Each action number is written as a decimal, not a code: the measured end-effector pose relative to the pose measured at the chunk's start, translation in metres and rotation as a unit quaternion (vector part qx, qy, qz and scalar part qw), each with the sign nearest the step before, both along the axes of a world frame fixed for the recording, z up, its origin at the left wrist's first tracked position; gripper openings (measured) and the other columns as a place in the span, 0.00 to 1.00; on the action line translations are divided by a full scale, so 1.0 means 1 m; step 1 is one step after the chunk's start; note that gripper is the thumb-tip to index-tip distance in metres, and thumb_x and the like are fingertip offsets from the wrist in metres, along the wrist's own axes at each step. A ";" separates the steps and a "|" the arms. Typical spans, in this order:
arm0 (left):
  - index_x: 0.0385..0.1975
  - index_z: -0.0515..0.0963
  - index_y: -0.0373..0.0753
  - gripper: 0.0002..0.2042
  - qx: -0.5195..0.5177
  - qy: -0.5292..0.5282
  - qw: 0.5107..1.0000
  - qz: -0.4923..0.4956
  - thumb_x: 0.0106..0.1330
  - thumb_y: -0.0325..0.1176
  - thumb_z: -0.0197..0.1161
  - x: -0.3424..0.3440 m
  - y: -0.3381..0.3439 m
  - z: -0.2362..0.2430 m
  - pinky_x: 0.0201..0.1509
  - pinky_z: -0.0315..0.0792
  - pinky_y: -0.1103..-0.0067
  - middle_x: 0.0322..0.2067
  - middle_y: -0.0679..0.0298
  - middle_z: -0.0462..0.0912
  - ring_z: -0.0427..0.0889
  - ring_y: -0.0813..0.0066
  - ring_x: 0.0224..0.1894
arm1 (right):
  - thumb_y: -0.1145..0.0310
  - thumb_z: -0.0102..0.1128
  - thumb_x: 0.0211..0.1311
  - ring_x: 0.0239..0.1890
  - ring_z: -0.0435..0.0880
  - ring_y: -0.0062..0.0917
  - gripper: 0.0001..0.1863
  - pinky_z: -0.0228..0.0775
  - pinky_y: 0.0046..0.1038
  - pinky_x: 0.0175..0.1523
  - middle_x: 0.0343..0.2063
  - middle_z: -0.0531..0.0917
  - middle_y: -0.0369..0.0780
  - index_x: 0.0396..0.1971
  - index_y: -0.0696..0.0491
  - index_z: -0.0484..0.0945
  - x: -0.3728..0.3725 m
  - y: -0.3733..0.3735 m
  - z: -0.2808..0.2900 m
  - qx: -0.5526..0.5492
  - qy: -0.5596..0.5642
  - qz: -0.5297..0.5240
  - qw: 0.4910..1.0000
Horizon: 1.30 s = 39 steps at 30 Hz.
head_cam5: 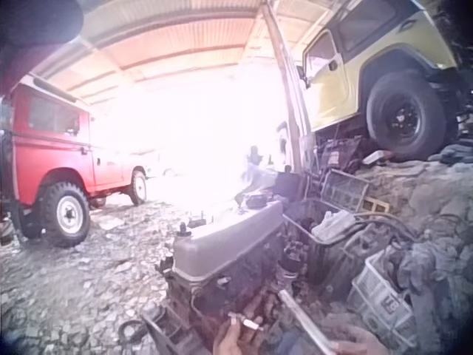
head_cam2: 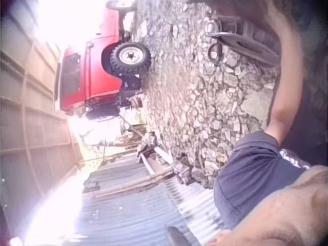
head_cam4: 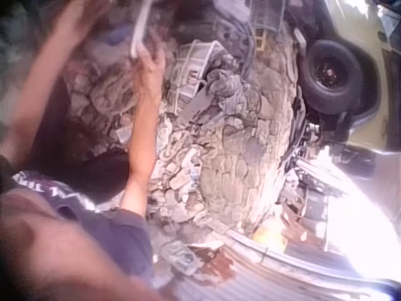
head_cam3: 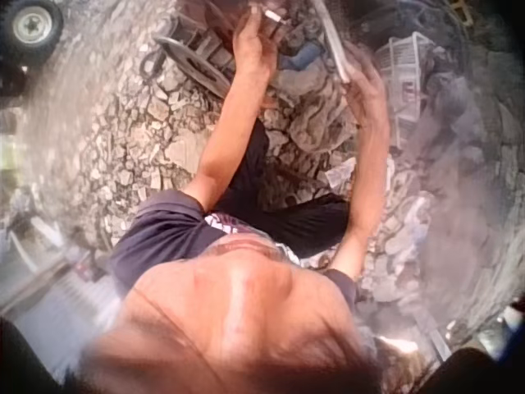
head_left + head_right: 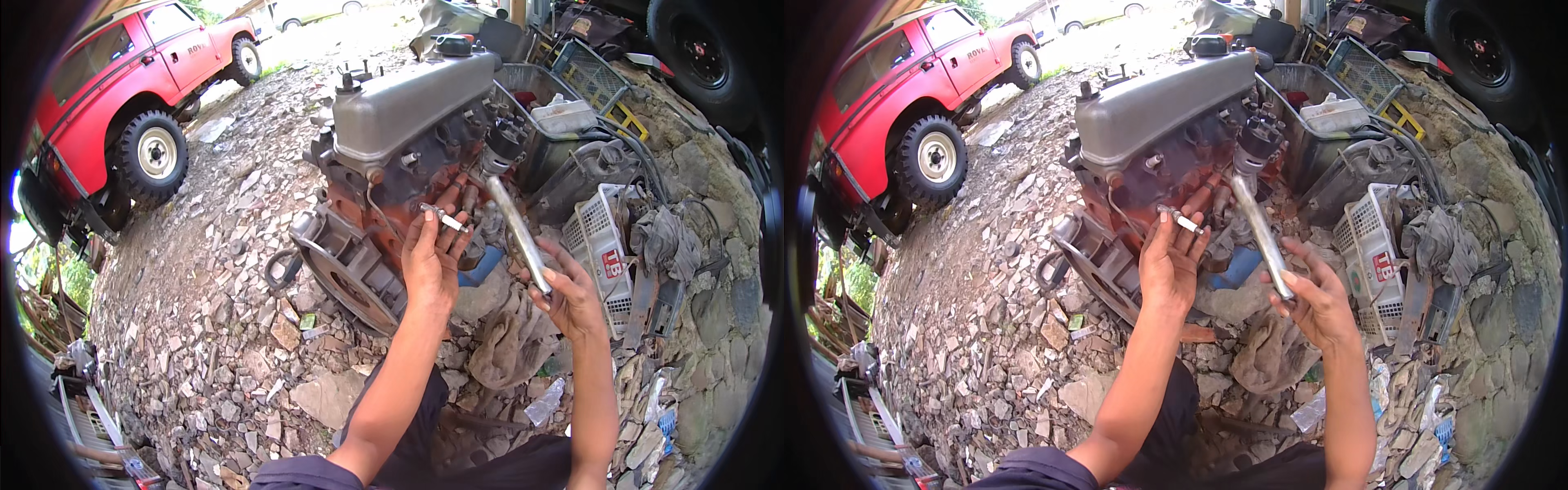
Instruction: The person cleans a spark plug by pouring liquid on it from a plastic bottle and wiping it with a cloth, while working on an engine block sitting on the ground.
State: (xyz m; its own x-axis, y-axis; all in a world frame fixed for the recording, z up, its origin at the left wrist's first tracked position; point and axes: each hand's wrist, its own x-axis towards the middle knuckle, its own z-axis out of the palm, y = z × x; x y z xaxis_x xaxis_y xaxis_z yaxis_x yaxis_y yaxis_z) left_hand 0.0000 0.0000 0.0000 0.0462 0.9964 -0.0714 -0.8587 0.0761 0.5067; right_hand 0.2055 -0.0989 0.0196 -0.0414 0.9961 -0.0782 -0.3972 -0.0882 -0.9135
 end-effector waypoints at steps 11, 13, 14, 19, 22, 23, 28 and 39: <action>0.52 0.71 0.35 0.16 -0.016 0.023 0.997 -0.069 0.73 0.39 0.61 0.017 -0.011 -0.030 0.60 0.77 0.69 0.56 0.54 0.79 0.80 0.61 0.59 | 0.56 0.62 0.71 0.18 0.64 0.10 0.23 0.52 0.17 0.21 0.21 0.73 0.30 0.50 0.62 0.79 -0.006 -0.068 -0.040 -0.082 -0.132 -0.114 0.981; 0.52 0.72 0.36 0.16 -0.015 0.039 0.997 -0.069 0.73 0.38 0.61 0.018 -0.013 -0.030 0.60 0.77 0.69 0.55 0.54 0.80 0.80 0.62 0.59 | 0.57 0.63 0.71 0.18 0.64 0.09 0.22 0.52 0.17 0.21 0.20 0.73 0.29 0.50 0.63 0.79 -0.006 -0.070 -0.037 -0.068 -0.139 -0.119 0.981; 0.51 0.72 0.36 0.15 -0.014 0.046 0.996 -0.068 0.73 0.38 0.61 0.018 -0.014 -0.029 0.59 0.77 0.69 0.54 0.54 0.81 0.80 0.62 0.59 | 0.58 0.63 0.70 0.18 0.64 0.09 0.22 0.52 0.17 0.21 0.20 0.73 0.29 0.51 0.63 0.79 -0.007 -0.071 -0.036 -0.068 -0.141 -0.119 0.980; 0.45 0.73 0.40 0.09 0.010 0.051 0.995 -0.086 0.73 0.35 0.61 0.020 -0.014 -0.032 0.58 0.76 0.69 0.51 0.54 0.84 0.82 0.64 0.56 | 0.61 0.64 0.70 0.18 0.65 0.08 0.21 0.52 0.16 0.22 0.20 0.73 0.27 0.52 0.63 0.79 -0.011 -0.067 -0.036 -0.062 -0.173 -0.108 0.977; 0.43 0.74 0.42 0.07 0.018 0.092 0.990 -0.106 0.72 0.36 0.61 0.020 -0.015 -0.032 0.57 0.74 0.72 0.49 0.55 0.85 0.83 0.67 0.54 | 0.61 0.64 0.70 0.19 0.65 0.08 0.21 0.53 0.16 0.23 0.20 0.73 0.27 0.52 0.64 0.80 -0.014 -0.063 -0.038 -0.055 -0.173 -0.120 0.976; 0.43 0.75 0.42 0.07 0.021 0.112 0.987 -0.116 0.72 0.36 0.62 0.020 -0.016 -0.031 0.57 0.72 0.72 0.48 0.57 0.86 0.82 0.69 0.53 | 0.61 0.64 0.70 0.19 0.65 0.08 0.21 0.53 0.16 0.23 0.21 0.74 0.27 0.52 0.64 0.80 -0.015 -0.062 -0.039 -0.053 -0.180 -0.125 0.974; 0.46 0.76 0.43 0.10 0.045 0.129 0.978 -0.155 0.71 0.40 0.62 0.023 -0.016 -0.031 0.61 0.67 0.68 0.51 0.59 0.85 0.79 0.68 0.58 | 0.60 0.65 0.69 0.22 0.67 0.08 0.23 0.55 0.15 0.26 0.24 0.76 0.27 0.53 0.64 0.79 -0.016 -0.058 -0.047 -0.027 -0.184 -0.140 0.973; 0.51 0.75 0.43 0.17 0.027 0.064 0.982 -0.176 0.71 0.46 0.62 0.036 -0.024 -0.032 0.61 0.69 0.62 0.53 0.62 0.81 0.78 0.63 0.56 | 0.69 0.64 0.69 0.27 0.70 0.09 0.19 0.62 0.17 0.31 0.30 0.79 0.30 0.55 0.64 0.77 -0.030 -0.054 -0.067 0.123 -0.333 -0.222 0.908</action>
State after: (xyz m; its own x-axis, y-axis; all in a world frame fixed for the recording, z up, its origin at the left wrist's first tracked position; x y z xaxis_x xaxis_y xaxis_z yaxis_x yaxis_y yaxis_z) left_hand 0.0361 -0.0241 -0.0317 0.3824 0.9228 -0.0471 -0.7131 0.3271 0.6201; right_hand 0.1754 -0.1531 -0.0474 0.3433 0.8937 0.2887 0.3037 0.1852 -0.9346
